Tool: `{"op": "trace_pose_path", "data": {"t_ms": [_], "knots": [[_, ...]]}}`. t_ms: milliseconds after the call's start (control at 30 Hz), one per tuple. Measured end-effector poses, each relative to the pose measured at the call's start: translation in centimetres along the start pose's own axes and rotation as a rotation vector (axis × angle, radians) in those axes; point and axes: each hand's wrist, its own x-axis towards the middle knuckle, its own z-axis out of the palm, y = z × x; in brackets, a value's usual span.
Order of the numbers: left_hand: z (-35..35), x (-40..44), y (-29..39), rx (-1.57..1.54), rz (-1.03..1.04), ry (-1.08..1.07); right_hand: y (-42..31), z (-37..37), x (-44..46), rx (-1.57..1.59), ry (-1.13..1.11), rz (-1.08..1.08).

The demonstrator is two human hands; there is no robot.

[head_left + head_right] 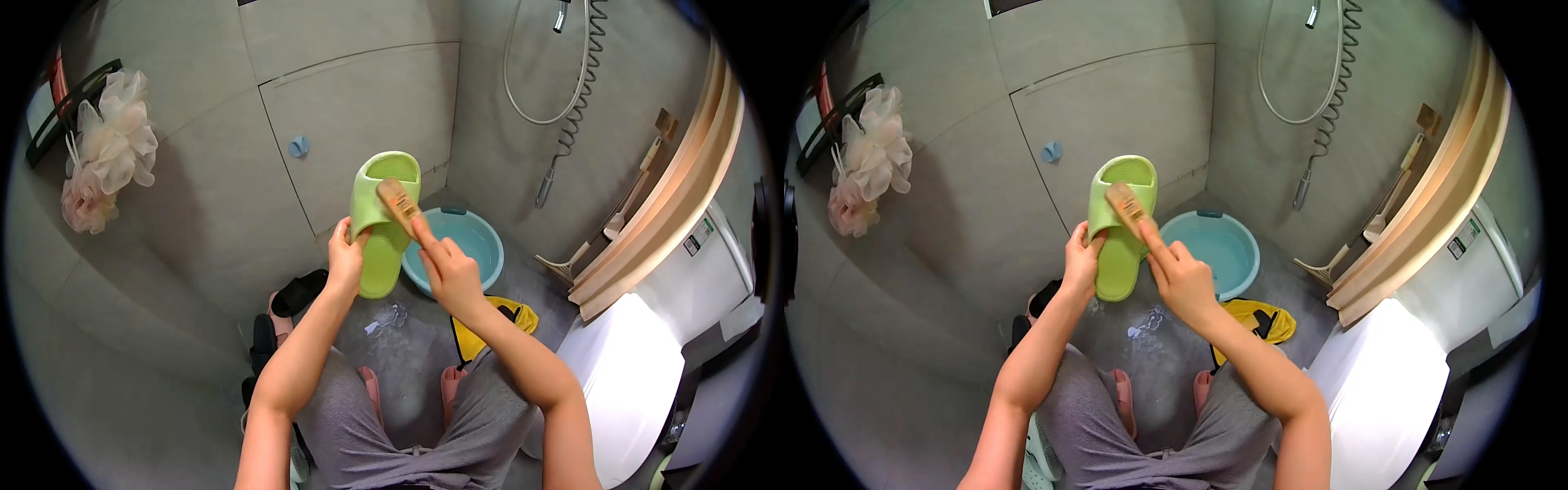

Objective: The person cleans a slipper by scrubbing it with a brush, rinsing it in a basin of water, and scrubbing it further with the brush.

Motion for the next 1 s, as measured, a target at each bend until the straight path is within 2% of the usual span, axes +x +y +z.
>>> {"op": "trace_pose_path", "data": {"t_ms": [67, 200, 267, 400, 500, 533, 600, 667, 700, 733, 833, 1000], "knots": [[-0.3, 0.1, 0.1, -0.004, 0.002, 0.013, 0.3, 0.1, 0.1, -0.026, -0.032, 0.012], [-0.6, 0.1, 0.0, 0.067, 0.067, -0.034, 3.0, -0.2, 1.1, -0.085, 0.065, 0.087], [0.2, -0.3, 0.3, 0.013, 0.006, -0.012, 2.9, -0.3, 0.7, -0.043, 0.083, 0.107], [-0.1, -0.2, -0.1, -0.095, -0.117, 0.000, 0.2, 0.0, 0.1, 0.030, -0.017, -0.067], [-0.3, -0.3, -0.1, -0.237, -0.236, -0.137, 1.8, -0.3, 1.1, 0.005, 0.059, 0.013], [0.0, -0.5, -0.1, -0.240, -0.234, -0.137, 2.2, -0.4, 1.2, 0.001, 0.085, 0.078], [0.2, -0.6, -0.1, -0.205, -0.281, -0.130, 1.8, -0.1, 0.4, 0.010, 0.081, 0.044], [0.0, -0.4, -0.2, -0.186, -0.325, -0.114, 0.3, 0.0, -0.3, 0.069, -0.030, -0.122], [-0.1, -0.3, -0.2, -0.165, -0.370, -0.104, -0.5, -0.3, -0.2, 0.024, -0.101, -0.140], [-0.4, -0.1, -0.1, -0.160, -0.374, -0.105, -0.2, -0.3, 0.0, 0.026, -0.099, -0.134], [-0.7, -0.2, 0.4, -0.113, -0.407, -0.204, 2.1, -0.3, 1.3, -0.038, 0.099, -0.032], [-0.9, 0.2, 0.0, -0.145, -0.502, -0.173, 0.9, -0.3, -0.2, 0.005, 0.024, -0.153]]}}
